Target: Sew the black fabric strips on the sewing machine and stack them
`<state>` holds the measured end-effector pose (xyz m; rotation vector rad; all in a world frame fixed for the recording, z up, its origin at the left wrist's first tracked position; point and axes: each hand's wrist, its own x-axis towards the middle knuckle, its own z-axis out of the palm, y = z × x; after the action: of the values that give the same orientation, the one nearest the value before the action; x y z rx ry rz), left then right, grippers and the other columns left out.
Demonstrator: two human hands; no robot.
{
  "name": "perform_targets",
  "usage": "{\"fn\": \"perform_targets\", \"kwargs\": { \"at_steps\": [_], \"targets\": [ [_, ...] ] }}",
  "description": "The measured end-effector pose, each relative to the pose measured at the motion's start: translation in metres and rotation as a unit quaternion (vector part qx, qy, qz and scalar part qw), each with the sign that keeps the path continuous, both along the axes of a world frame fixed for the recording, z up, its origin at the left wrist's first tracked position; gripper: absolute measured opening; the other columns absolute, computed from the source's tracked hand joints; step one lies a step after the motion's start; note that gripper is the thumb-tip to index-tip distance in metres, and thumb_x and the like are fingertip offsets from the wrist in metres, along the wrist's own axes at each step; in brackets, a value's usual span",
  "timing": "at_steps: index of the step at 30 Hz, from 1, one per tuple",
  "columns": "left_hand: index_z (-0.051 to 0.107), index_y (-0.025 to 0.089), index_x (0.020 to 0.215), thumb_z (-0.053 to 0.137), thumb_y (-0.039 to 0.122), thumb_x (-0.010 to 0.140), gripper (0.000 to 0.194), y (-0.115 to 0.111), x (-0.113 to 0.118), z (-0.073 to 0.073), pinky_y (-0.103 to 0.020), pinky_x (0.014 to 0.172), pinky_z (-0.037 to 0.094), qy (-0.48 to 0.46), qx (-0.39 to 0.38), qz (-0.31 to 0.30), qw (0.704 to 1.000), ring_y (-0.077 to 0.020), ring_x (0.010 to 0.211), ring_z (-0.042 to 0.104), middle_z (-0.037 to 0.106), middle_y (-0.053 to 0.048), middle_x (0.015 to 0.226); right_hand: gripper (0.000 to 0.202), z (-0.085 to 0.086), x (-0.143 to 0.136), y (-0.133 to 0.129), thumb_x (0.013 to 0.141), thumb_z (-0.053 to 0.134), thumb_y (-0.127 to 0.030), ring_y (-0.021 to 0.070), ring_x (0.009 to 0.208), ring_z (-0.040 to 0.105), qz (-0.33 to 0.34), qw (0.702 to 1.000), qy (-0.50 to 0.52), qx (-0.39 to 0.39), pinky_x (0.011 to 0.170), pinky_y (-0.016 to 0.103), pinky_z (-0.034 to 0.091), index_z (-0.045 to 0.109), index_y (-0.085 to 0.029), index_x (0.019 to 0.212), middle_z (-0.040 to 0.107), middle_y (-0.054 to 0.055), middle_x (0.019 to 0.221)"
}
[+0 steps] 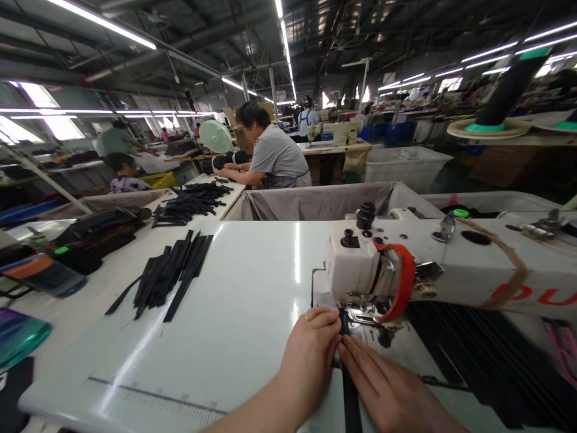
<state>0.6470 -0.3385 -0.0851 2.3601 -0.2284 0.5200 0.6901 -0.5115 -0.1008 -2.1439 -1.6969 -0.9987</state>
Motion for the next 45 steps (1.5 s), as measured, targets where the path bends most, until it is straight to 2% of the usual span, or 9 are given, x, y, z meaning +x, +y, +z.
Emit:
{"fn": "perform_targets", "kwargs": {
  "at_steps": [8, 15, 25, 29, 34, 38, 42, 45],
  "targets": [
    [0.069, 0.018, 0.099, 0.052, 0.01, 0.092, 0.02, -0.001, -0.001, 0.002, -0.038, 0.097, 0.052, 0.014, 0.035, 0.003, 0.999, -0.0221, 0.105, 0.062, 0.071, -0.009, 0.111, 0.04, 0.001, 0.001, 0.001, 0.086, 0.035, -0.001, 0.0199, 0.098, 0.068, -0.004, 0.999, 0.037, 0.02, 0.082, 0.029, 0.055, 0.07, -0.009, 0.105, 0.074, 0.011, 0.106],
    [0.068, 0.021, 0.102, 0.05, 0.01, 0.091, 0.024, -0.004, -0.002, -0.003, -0.043, 0.1, 0.051, 0.026, 0.055, 0.008, 0.998, -0.0245, 0.108, 0.062, 0.069, -0.01, 0.114, 0.046, 0.001, 0.002, -0.001, 0.079, 0.037, 0.003, 0.0196, 0.102, 0.068, -0.007, 0.999, 0.049, -0.01, 0.081, 0.029, 0.058, 0.068, -0.008, 0.111, 0.072, 0.011, 0.112],
    [0.069, 0.024, 0.092, 0.051, 0.01, 0.09, 0.023, -0.004, 0.002, 0.004, -0.043, 0.095, 0.053, 0.025, 0.068, -0.002, 0.997, -0.0246, 0.102, 0.063, 0.07, -0.008, 0.103, 0.049, 0.004, 0.007, -0.003, 0.076, 0.042, 0.003, 0.0205, 0.107, 0.065, -0.005, 0.998, 0.053, -0.045, 0.086, 0.03, 0.058, 0.064, -0.006, 0.118, 0.07, 0.013, 0.116],
    [0.069, 0.023, 0.093, 0.05, 0.011, 0.092, 0.022, -0.005, 0.001, 0.005, -0.043, 0.093, 0.053, 0.024, 0.068, 0.005, 0.997, -0.0249, 0.102, 0.062, 0.07, -0.008, 0.105, 0.048, 0.007, 0.007, -0.005, 0.077, 0.041, 0.003, 0.0197, 0.108, 0.065, -0.001, 0.997, 0.058, -0.046, 0.088, 0.029, 0.057, 0.063, -0.007, 0.119, 0.07, 0.013, 0.116],
    [0.066, 0.017, 0.093, 0.046, 0.014, 0.096, 0.02, -0.006, 0.007, 0.006, -0.043, 0.09, 0.053, 0.027, 0.061, 0.021, 0.998, -0.0249, 0.101, 0.06, 0.07, -0.01, 0.105, 0.051, 0.015, 0.011, -0.002, 0.077, 0.036, 0.006, 0.0189, 0.105, 0.065, -0.017, 0.997, 0.071, -0.039, 0.085, 0.029, 0.056, 0.062, -0.009, 0.119, 0.071, 0.011, 0.114],
    [0.067, 0.017, 0.089, 0.047, 0.011, 0.094, 0.021, -0.005, 0.009, 0.006, -0.042, 0.092, 0.053, 0.025, 0.039, 0.023, 0.999, -0.0242, 0.103, 0.059, 0.07, -0.009, 0.106, 0.041, 0.023, 0.015, -0.006, 0.081, 0.04, 0.002, 0.018, 0.096, 0.066, 0.024, 0.989, 0.145, -0.024, 0.08, 0.028, 0.055, 0.065, -0.015, 0.109, 0.071, 0.008, 0.105],
    [0.067, 0.017, 0.094, 0.047, 0.006, 0.092, 0.023, -0.005, 0.008, 0.006, -0.043, 0.095, 0.051, 0.031, 0.025, 0.033, 0.999, -0.0244, 0.106, 0.058, 0.069, -0.009, 0.109, 0.025, 0.03, 0.017, -0.014, 0.084, 0.048, -0.006, 0.0158, 0.078, 0.062, 0.06, 0.958, 0.272, -0.061, 0.07, 0.027, 0.051, 0.067, -0.022, 0.086, 0.066, 0.003, 0.084],
    [0.067, 0.017, 0.093, 0.049, 0.007, 0.092, 0.021, -0.006, 0.007, 0.006, -0.044, 0.096, 0.051, 0.04, 0.023, 0.035, 0.998, -0.0252, 0.107, 0.057, 0.069, -0.009, 0.111, 0.026, 0.033, 0.019, -0.017, 0.083, 0.049, -0.005, 0.0152, 0.079, 0.06, 0.082, 0.945, 0.309, -0.069, 0.071, 0.027, 0.049, 0.068, -0.023, 0.085, 0.065, 0.001, 0.081]
  ]
}}
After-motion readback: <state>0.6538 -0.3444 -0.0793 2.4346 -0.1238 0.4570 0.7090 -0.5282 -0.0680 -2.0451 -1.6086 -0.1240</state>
